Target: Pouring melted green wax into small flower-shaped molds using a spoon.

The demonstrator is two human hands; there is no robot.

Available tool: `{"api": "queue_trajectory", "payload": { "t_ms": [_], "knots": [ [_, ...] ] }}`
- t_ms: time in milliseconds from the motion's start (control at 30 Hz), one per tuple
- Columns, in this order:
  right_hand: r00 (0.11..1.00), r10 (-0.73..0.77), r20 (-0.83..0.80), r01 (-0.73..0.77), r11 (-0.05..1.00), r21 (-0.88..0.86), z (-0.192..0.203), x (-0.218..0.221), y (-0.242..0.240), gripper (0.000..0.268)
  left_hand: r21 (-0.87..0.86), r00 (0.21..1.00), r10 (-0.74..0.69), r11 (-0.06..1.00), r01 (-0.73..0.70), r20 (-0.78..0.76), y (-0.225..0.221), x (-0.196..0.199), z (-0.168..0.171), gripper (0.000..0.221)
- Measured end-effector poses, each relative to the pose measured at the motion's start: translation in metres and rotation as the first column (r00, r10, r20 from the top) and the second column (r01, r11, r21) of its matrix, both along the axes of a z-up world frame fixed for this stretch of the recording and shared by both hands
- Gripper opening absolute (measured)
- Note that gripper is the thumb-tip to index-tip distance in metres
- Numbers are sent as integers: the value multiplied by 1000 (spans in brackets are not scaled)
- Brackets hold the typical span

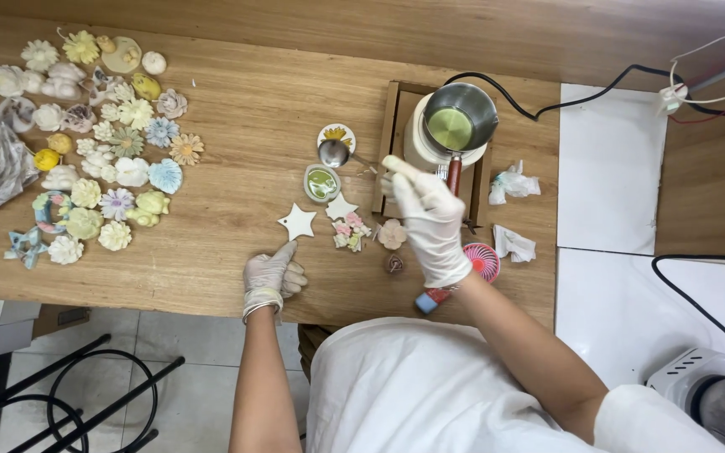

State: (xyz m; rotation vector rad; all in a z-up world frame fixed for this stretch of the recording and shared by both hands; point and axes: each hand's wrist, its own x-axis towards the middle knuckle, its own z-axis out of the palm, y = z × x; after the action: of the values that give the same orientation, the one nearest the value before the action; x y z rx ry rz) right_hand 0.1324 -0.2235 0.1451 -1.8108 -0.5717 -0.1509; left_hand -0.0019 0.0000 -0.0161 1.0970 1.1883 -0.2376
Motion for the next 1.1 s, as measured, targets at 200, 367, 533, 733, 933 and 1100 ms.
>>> {"api": "queue_trajectory", "payload": {
  "t_ms": [200, 367, 533, 733, 933, 1100],
  "knots": [
    [937, -155, -313, 237, 940, 244, 58, 46, -45, 23, 77, 997, -58, 995, 62, -55, -2, 4, 15, 48],
    [908, -279, -313, 348, 917, 193, 51, 73, -73, 23, 94, 999, -22, 995, 27, -48, -6, 7, 29, 45],
    [903, -307, -301, 351, 931, 101, 35, 78, -79, 23, 73, 1000, 25, 997, -23, -16, -4, 5, 13, 42],
    [920, -324, -220, 330, 944, -9, 26, 76, -73, 23, 58, 999, 42, 998, -40, -32, -5, 6, 17, 42],
    [917, -318, -242, 322, 946, -22, 24, 75, -72, 23, 90, 998, 7, 996, -2, -61, -6, 6, 21, 43],
    [901, -322, -291, 324, 945, -41, 23, 74, -72, 23, 92, 999, 17, 996, -12, -44, -5, 6, 19, 43]
  ]
}}
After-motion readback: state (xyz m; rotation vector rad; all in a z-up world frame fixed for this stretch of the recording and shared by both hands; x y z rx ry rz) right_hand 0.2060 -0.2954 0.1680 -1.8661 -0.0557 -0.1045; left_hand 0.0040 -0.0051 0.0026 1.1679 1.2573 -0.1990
